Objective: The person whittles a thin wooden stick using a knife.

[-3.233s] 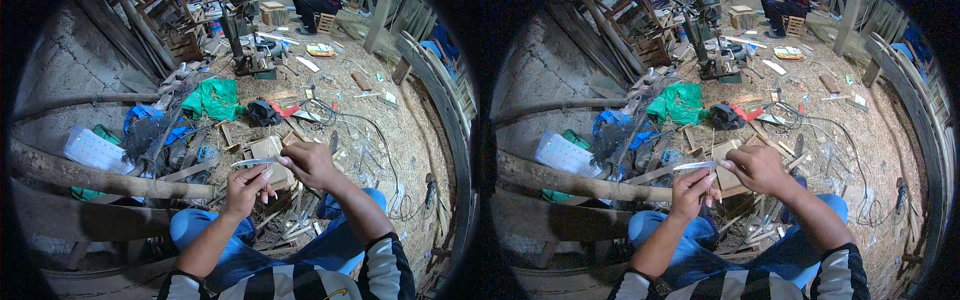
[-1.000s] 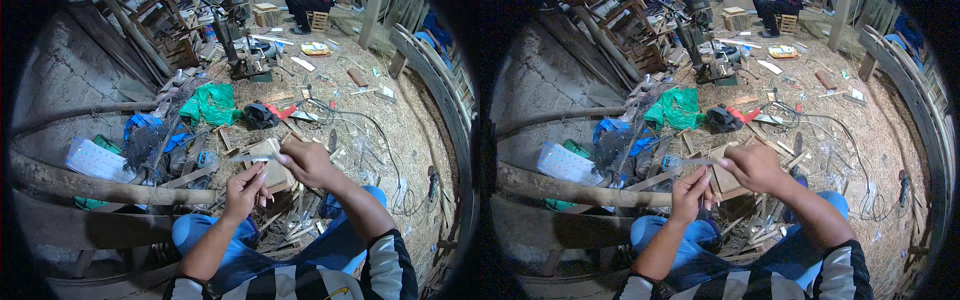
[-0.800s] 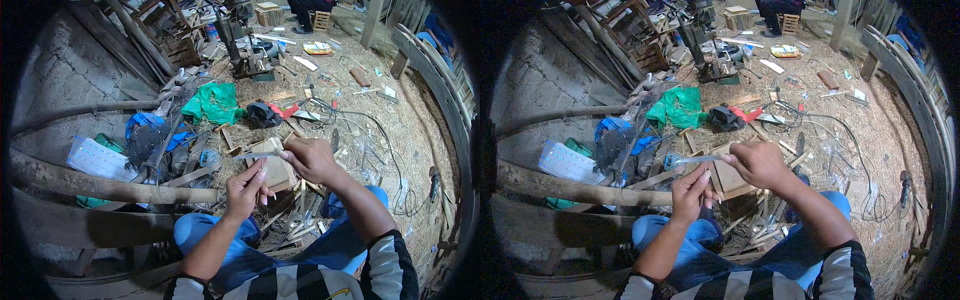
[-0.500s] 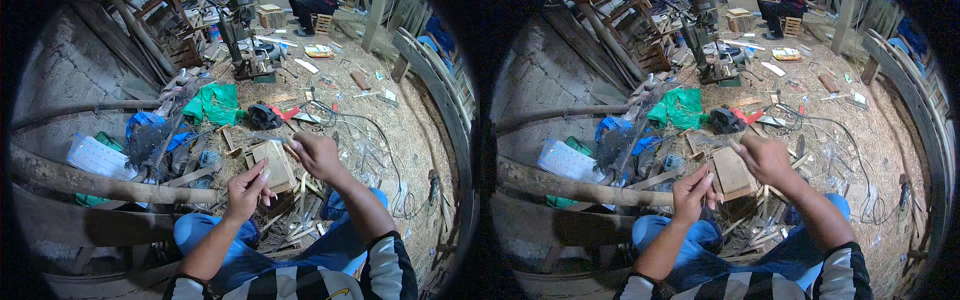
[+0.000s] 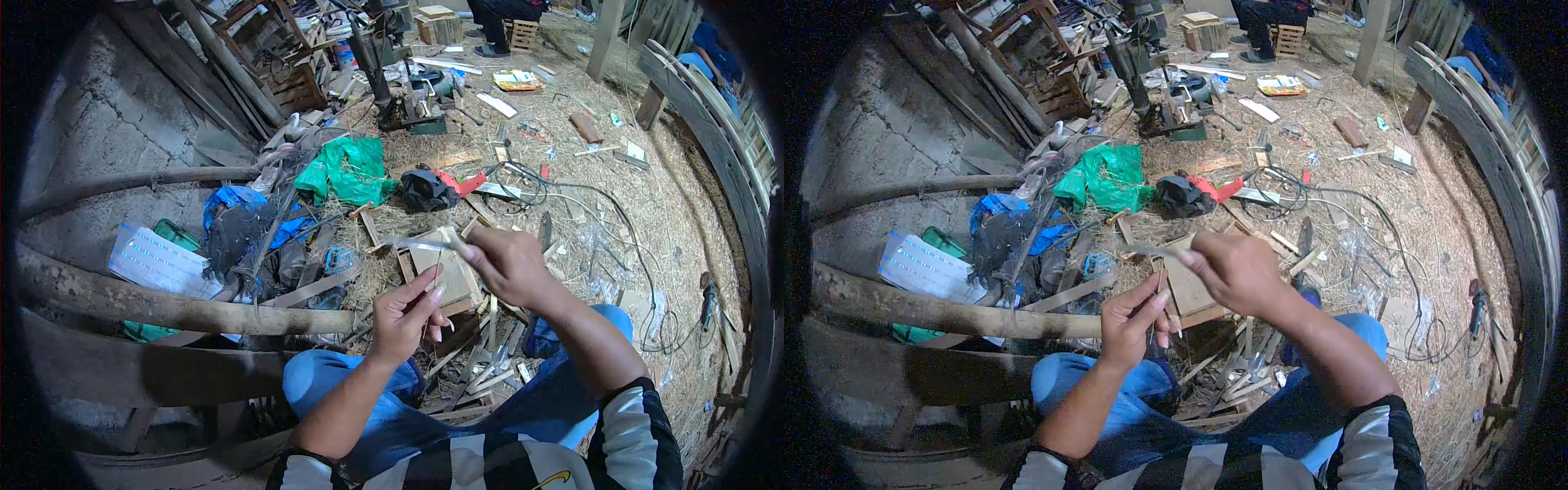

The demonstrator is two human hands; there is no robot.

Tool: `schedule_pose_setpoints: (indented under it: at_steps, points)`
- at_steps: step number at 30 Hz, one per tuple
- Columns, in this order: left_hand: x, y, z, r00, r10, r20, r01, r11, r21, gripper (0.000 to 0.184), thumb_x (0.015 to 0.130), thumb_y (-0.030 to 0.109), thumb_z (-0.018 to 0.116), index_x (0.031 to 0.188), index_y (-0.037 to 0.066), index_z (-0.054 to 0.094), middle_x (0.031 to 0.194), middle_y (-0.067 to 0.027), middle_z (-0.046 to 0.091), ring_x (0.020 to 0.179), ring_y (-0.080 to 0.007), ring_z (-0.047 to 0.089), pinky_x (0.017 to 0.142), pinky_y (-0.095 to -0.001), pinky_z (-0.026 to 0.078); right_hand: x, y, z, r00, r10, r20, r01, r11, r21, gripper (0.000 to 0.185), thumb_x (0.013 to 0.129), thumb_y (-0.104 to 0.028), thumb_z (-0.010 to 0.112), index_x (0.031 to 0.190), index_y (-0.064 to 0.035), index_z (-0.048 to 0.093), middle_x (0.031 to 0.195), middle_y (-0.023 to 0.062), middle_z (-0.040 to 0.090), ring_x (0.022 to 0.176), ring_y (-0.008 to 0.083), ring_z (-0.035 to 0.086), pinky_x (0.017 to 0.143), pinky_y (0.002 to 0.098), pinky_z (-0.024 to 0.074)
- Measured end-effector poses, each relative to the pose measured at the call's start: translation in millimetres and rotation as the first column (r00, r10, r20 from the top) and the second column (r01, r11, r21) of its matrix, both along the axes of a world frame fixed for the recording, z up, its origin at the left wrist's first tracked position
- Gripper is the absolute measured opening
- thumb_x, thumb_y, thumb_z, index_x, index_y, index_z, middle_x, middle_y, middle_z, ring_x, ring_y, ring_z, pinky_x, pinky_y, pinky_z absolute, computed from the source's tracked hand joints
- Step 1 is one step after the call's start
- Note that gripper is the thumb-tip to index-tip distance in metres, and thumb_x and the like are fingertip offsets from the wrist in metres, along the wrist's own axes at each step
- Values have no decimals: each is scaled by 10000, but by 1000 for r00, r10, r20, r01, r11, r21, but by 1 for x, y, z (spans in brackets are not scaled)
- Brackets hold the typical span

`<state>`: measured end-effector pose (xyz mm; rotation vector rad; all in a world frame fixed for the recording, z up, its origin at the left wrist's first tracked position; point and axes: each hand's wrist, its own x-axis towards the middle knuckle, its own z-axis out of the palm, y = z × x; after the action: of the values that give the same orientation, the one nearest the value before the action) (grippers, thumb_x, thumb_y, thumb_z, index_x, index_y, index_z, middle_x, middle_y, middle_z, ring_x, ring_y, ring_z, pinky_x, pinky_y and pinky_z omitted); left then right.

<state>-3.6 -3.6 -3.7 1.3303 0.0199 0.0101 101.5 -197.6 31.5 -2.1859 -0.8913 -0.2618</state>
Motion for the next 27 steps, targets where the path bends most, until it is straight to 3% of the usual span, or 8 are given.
schedule_pose_setpoints:
  at_steps: [4, 6, 8, 14, 18, 21, 25, 27]
  points:
    - [-2, 0, 0, 999, -36, 6, 36, 999, 27, 354, 1007, 69, 597, 1356, 10, 607, 668, -54, 645, 496, -110, 586, 551, -278, 560, 6, 0, -8, 999, -34, 1, 34, 998, -54, 348, 997, -412, 569, 867, -93, 617, 700, 153, 612, 661, 389, 633, 547, 496, 460]
    - [-3, -2, 3, 999, -46, 8, 46, 999, -17, 341, 986, 29, 596, 1324, 34, 641, 637, -73, 634, 476, -142, 586, 465, -272, 506, 16, -3, -10, 994, -103, -30, 100, 992, -82, 367, 1005, -427, 555, 860, -94, 611, 675, 166, 597, 633, 399, 619, 540, 504, 455]
    - [-2, -2, 5, 999, -45, -3, 45, 998, -36, 341, 988, 31, 594, 1325, 35, 640, 637, -73, 634, 470, -141, 581, 477, -274, 514, 20, -6, -6, 984, -147, -96, 142, 988, -65, 357, 1025, -350, 547, 827, -57, 593, 683, 176, 564, 641, 398, 597, 571, 475, 439]
    - [-2, -1, 4, 1000, -21, -23, 20, 999, -40, 341, 992, 38, 592, 1329, 45, 638, 635, -65, 632, 448, -135, 560, 548, -304, 574, -2, 0, -4, 999, 47, -13, -48, 999, -22, 313, 995, -389, 568, 874, -103, 607, 735, 144, 638, 651, 385, 630, 536, 492, 450]
    - [-2, 3, 1, 1000, -25, -18, 23, 996, -86, 341, 1008, 74, 595, 1344, 22, 621, 658, -43, 630, 476, -100, 563, 601, -303, 599, 8, -1, -6, 1000, -17, -5, 17, 996, -89, 337, 998, -405, 561, 864, -100, 605, 713, 151, 629, 670, 392, 639, 545, 502, 460]
    - [-3, 1, 5, 1000, -22, 18, 23, 999, -49, 335, 1005, 78, 604, 1334, 19, 628, 658, -43, 631, 475, -100, 563, 600, -304, 600, 15, -5, -2, 979, -182, -89, 168, 975, -145, 370, 1014, -382, 560, 823, -67, 594, 685, 165, 581, 631, 389, 612, 563, 471, 450]
    - [-1, 2, 4, 1000, -7, 17, 8, 1000, -25, 340, 1001, 82, 613, 1335, 21, 628, 665, -46, 639, 479, -103, 569, 562, -282, 574, 0, 1, 1, 999, -51, 11, 51, 998, 27, 334, 1003, -361, 576, 848, -65, 589, 672, 145, 570, 625, 376, 613, 547, 462, 447]
    - [-3, 1, 7, 999, 12, -29, -12, 1000, 15, 340, 998, 83, 622, 1332, 22, 632, 674, -51, 650, 493, -106, 586, 513, -257, 531, -4, 2, 0, 999, -11, 38, 11, 1000, -6, 316, 1000, -350, 580, 854, -71, 591, 670, 139, 572, 624, 372, 613, 543, 458, 447]
